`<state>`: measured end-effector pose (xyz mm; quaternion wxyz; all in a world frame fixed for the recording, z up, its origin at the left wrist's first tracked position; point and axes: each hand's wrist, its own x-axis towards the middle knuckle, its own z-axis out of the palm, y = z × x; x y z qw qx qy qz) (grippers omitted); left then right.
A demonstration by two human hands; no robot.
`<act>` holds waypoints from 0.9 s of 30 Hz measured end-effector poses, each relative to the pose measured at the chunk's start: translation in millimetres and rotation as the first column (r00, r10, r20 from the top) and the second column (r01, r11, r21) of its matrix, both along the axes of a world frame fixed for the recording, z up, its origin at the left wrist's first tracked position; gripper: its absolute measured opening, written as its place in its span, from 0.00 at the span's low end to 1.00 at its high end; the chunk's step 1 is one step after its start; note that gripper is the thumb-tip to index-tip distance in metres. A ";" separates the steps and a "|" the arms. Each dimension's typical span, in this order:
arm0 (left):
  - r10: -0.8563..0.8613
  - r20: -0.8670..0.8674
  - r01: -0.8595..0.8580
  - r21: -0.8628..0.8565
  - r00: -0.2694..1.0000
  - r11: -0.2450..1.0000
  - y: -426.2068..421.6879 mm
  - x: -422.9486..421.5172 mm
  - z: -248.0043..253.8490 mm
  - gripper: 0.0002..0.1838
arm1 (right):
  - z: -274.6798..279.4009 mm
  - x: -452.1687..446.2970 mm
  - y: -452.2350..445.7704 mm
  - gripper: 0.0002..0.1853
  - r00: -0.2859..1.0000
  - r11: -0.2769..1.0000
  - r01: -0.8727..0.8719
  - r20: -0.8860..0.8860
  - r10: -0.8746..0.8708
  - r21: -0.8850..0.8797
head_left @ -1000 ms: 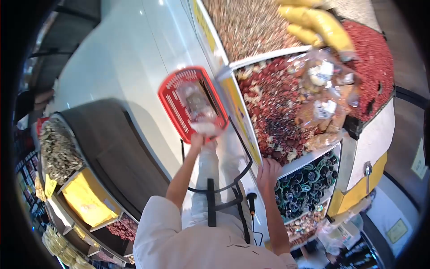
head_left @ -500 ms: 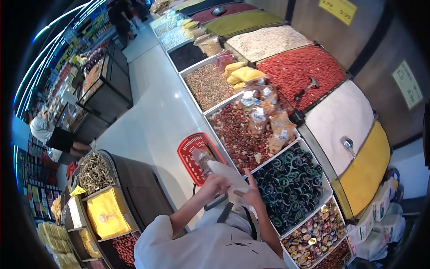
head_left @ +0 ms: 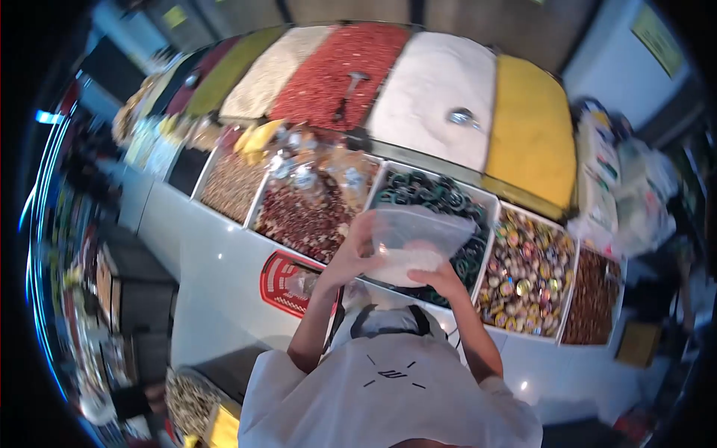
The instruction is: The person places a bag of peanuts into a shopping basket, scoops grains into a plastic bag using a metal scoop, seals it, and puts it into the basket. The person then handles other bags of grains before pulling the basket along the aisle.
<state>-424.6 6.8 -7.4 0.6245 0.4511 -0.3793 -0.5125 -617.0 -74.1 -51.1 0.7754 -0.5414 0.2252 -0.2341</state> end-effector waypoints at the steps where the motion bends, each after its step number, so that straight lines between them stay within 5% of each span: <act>1: -0.068 -0.010 0.068 0.013 0.998 0.998 -5.4 -0.7 -8.0 0.33 | -1.6 1.3 -2.2 0.27 0.999 1.000 0.005 -0.039 -0.005 -0.009; 4: -0.392 0.031 0.386 0.109 0.920 0.916 -22.1 -1.6 -27.1 0.34 | 15.5 11.2 -5.8 0.30 0.995 0.989 0.101 0.038 -0.097 -0.106; 6: -0.342 -0.062 0.348 0.175 0.937 0.921 -36.5 -1.4 -24.8 0.41 | 11.0 7.7 -2.0 0.32 0.980 0.976 0.198 0.045 -0.195 -0.093; 10: -0.353 -0.152 0.378 0.195 0.923 0.905 -51.2 -6.2 -30.9 0.38 | 13.5 3.7 6.1 0.37 0.947 0.947 0.320 0.029 -0.319 -0.037; 11: -0.382 -0.167 0.401 0.101 0.909 0.910 -53.3 -9.9 -30.1 0.33 | 12.1 3.7 6.8 0.32 0.935 0.935 0.355 -0.017 -0.355 -0.008; 15: -0.374 -0.123 0.390 0.172 0.919 0.904 -57.8 -14.2 -33.9 0.28 | 3.4 5.9 4.3 0.20 0.889 0.888 0.458 -0.034 -0.457 0.042; 27: -0.229 -0.239 0.284 0.231 0.944 0.931 -65.9 -10.7 -30.1 0.16 | 9.1 19.2 -15.4 0.13 0.885 0.886 0.462 -0.043 -0.463 -0.039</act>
